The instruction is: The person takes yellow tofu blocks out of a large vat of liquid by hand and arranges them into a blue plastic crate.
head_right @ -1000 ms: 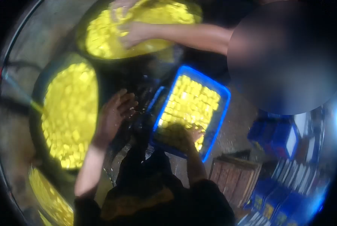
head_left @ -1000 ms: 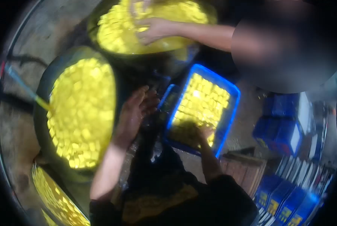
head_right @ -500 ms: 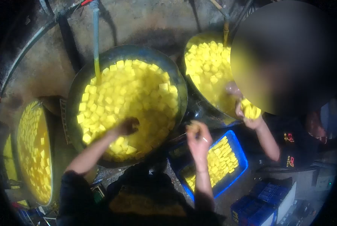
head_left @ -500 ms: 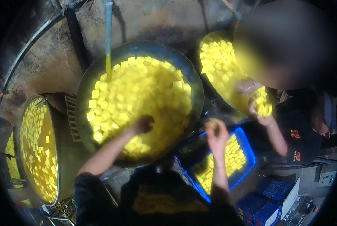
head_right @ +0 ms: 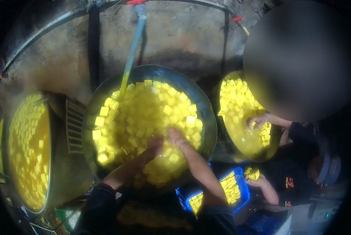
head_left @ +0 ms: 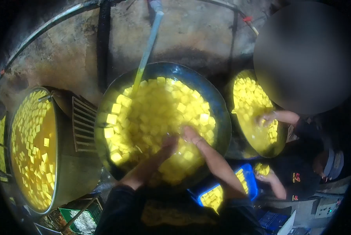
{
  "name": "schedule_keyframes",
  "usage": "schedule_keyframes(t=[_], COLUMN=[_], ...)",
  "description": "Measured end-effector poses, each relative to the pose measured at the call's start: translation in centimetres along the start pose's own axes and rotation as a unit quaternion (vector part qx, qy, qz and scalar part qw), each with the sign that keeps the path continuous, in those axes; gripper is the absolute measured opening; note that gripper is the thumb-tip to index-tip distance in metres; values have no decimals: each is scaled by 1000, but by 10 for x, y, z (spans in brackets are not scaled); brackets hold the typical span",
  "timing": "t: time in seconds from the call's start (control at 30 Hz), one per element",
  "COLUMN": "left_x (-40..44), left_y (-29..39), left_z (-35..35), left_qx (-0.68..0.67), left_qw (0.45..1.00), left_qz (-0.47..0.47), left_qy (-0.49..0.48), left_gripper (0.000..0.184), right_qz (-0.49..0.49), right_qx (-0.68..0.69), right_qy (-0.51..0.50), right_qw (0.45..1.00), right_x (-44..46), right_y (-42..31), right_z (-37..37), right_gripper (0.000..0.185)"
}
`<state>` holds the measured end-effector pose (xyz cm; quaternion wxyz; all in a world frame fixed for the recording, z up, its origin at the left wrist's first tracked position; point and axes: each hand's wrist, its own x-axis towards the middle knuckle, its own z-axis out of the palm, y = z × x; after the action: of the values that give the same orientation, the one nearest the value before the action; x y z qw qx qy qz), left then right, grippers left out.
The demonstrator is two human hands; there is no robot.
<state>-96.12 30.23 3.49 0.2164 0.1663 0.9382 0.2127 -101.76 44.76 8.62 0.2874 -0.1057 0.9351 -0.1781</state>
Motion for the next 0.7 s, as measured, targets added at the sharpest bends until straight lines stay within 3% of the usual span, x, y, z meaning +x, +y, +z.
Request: schedule_keyframes(t=[0.03, 0.07, 0.13, 0.2, 0.27, 0.33, 0.37, 0.4, 0.47, 0.5, 0.53, 0.6, 0.63, 0.67, 0.7], left_x=[-2, -2, -8, -7, 7, 26, 32, 43, 69, 85, 109, 109, 80, 61, 63], left_y=[-10, -13, -15, -22, -34, -47, -45, -50, -66, -77, -96, -98, -78, -65, -75], left_z=[2, -4, -26, -68, -94, -114, -125, -122, -99, -81, -48, -57, -100, -125, -116], left_qx=[-42, -46, -186, -197, -207, -197, -85, -82, 75, 127, 14, -97, -174, -251, -251], left_qw=[995, 995, 943, 943, 943, 942, 962, 962, 979, 978, 980, 969, 965, 953, 953], left_qz=[62, 57, 171, 146, 123, 95, 75, 69, 59, 56, 59, 60, 82, 103, 102], left_qy=[68, 72, 216, 224, 230, 255, 248, 251, 181, 156, 188, 218, 177, 135, 134], left_gripper=[41, 41, 39, 38, 37, 30, 27, 27, 34, 37, 36, 36, 36, 37, 37], right_qz=[25, 21, 0, -44, 3, 29, 60, 53, 41, 10, 6, -1, 47, 47, 6], right_qx=[-13, -18, -15, 33, 169, 100, 33, 32, -82, -30, -28, -46, 61, 62, 206], right_qy=[-34, -38, -100, -94, -67, -46, -19, -20, 221, 304, 304, 451, 328, 327, 237], right_qw=[999, 999, 995, 994, 983, 994, 997, 998, 971, 952, 952, 891, 942, 942, 949], right_x=[-6, -6, -3, -3, 5, 49, 71, 88, 118, 136, 155, 182, 175, 163, 147], right_y=[-7, -9, -7, -15, -39, -52, -57, -57, -58, -55, -45, -30, -31, -32, -32], right_z=[-12, -23, -48, -93, -133, -155, -157, -147, -110, -90, -72, -45, -60, -75, -91], right_gripper=[48, 48, 46, 41, 36, 35, 34, 34, 30, 36, 36, 40, 44, 44, 44])
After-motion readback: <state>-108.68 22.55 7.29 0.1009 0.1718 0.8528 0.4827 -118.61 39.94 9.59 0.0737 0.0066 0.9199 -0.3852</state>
